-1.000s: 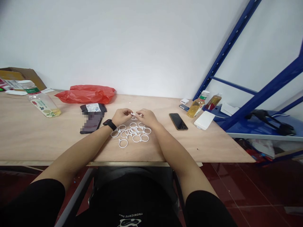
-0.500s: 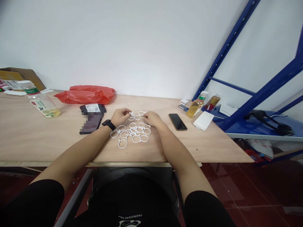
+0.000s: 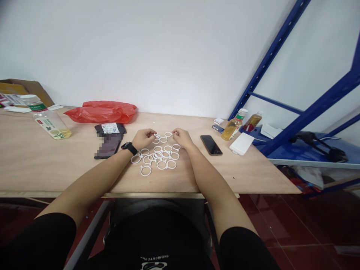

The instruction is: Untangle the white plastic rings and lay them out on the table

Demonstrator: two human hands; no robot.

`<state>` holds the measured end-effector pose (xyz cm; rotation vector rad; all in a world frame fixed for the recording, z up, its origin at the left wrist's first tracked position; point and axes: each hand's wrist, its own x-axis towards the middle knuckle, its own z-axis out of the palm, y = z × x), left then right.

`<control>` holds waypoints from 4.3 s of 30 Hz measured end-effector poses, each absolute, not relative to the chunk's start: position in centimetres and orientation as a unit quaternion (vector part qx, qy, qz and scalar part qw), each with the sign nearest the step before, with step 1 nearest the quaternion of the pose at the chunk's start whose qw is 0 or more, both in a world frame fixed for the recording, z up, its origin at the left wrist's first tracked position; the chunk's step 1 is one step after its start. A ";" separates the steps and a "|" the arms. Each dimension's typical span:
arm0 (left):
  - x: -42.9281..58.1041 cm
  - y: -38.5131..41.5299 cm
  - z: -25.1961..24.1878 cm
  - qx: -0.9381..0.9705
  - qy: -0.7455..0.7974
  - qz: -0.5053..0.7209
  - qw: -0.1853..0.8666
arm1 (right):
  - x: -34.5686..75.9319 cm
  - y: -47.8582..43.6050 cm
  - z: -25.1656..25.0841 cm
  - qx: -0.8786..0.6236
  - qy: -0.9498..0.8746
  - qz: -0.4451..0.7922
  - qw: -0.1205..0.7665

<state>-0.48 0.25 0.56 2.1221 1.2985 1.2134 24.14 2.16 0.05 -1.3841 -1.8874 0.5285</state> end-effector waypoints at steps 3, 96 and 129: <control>-0.5 0.1 0.7 0.755 0.462 0.428 0.184 | 24.2 2.4 -0.3 -0.534 -0.716 0.223 0.390; 0.1 -0.4 0.6 0.926 0.293 0.195 0.133 | 26.7 1.9 1.3 -0.555 -0.785 0.122 0.245; -0.3 0.1 0.6 0.845 0.379 0.328 0.185 | 26.5 2.3 0.2 -0.512 -0.782 0.122 0.333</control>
